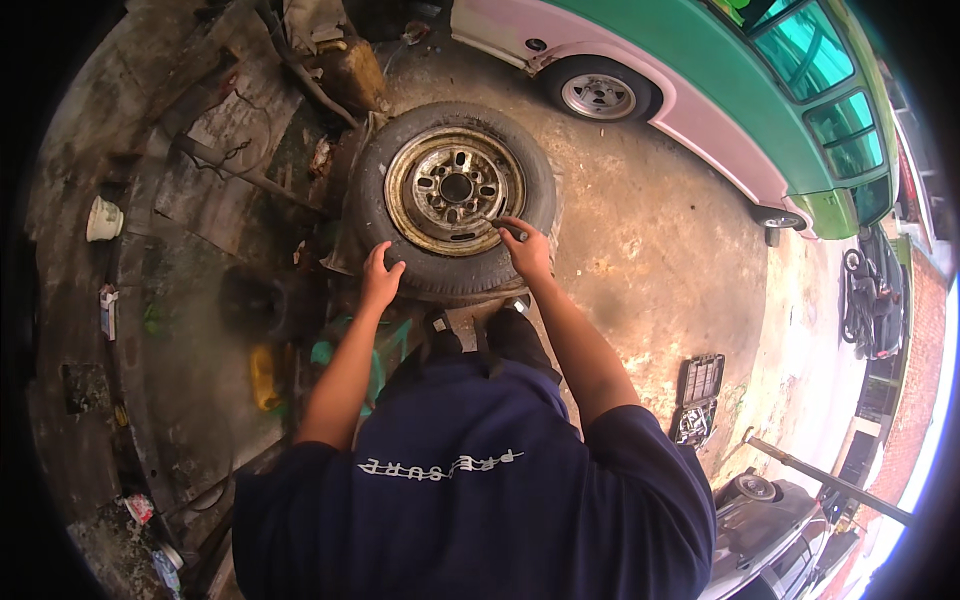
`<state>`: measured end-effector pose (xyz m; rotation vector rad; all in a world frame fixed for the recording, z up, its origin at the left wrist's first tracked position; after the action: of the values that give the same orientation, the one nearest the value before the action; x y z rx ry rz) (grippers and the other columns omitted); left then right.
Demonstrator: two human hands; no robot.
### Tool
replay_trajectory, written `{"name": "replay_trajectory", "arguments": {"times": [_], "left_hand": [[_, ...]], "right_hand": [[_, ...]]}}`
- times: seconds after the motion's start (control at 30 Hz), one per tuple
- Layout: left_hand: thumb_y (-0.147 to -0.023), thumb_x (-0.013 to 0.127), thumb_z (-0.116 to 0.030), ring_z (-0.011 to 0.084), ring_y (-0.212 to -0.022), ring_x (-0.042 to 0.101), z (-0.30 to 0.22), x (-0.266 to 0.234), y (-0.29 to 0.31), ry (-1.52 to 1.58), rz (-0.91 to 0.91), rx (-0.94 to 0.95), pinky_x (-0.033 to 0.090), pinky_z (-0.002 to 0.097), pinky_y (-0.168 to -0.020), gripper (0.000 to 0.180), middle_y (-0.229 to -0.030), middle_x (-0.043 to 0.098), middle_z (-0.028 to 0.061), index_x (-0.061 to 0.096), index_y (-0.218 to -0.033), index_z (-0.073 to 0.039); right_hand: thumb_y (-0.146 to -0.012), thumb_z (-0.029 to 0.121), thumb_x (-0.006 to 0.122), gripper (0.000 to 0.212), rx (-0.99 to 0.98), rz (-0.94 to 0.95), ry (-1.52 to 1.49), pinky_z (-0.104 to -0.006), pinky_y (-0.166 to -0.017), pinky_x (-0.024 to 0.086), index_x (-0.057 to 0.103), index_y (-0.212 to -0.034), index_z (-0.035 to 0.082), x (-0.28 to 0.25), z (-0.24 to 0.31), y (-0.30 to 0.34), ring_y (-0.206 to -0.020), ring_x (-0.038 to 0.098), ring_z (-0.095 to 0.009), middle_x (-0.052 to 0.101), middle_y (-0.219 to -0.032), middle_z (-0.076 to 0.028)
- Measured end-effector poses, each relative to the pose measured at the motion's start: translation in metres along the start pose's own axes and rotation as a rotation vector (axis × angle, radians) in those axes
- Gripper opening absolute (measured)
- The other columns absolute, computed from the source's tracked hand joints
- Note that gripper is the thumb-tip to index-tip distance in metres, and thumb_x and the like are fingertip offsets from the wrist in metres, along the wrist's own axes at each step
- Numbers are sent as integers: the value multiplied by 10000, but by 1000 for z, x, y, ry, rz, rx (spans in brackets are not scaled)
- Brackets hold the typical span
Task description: The person uses a small brush to scrub the inner rim and lug nut holes of a car wheel resting on a green stool. The person repeatedly brushes the same areas of the wheel throughout the clip.
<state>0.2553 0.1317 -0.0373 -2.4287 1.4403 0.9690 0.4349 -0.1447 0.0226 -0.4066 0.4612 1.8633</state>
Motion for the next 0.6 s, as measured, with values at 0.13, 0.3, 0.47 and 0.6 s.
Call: {"name": "replay_trajectory", "arguments": {"times": [0.13,0.3,0.47,0.6], "left_hand": [[-845,673,-234,373,-1359,348,13,6,-9,-51,-2,-72,319,448,-1108,630,-1452,401,198,422,-1398,-67],[-846,675,-273,373,-1399,295,22,21,-14,-125,23,-177,301,444,-1123,737,-1508,325,216,325,-1465,-78],[-857,665,-289,387,-1398,305,22,24,-22,-1,38,-236,300,453,-1119,777,-1521,289,247,267,-1494,-91],[-862,661,-297,406,-1387,316,22,27,-24,11,67,-302,317,463,-1105,812,-1514,280,275,216,-1513,-104]], "right_hand": [[-828,285,713,282,-39,-8,109,-362,-829,510,722,-1059,125,16,-5,-35,-945,678,-330,706,-960,-179],[-818,219,684,247,37,96,92,-378,-813,519,726,-1032,104,27,-31,-71,-910,683,-337,704,-944,-185],[-830,168,673,215,-175,246,86,-345,-819,522,720,-1019,76,40,-9,-95,-898,692,-295,708,-935,-175],[-841,142,667,201,-239,276,121,-328,-805,524,716,-1020,65,43,6,-105,-880,699,-261,711,-926,-167]]}}
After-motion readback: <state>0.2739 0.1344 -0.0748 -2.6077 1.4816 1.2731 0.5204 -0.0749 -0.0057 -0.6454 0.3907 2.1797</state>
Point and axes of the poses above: each hand's wrist, its own y-axis away from the middle knuckle, its own x-axis out of the palm, z = x × y, the point moved 9 cm from there along -y, towards the middle knuckle
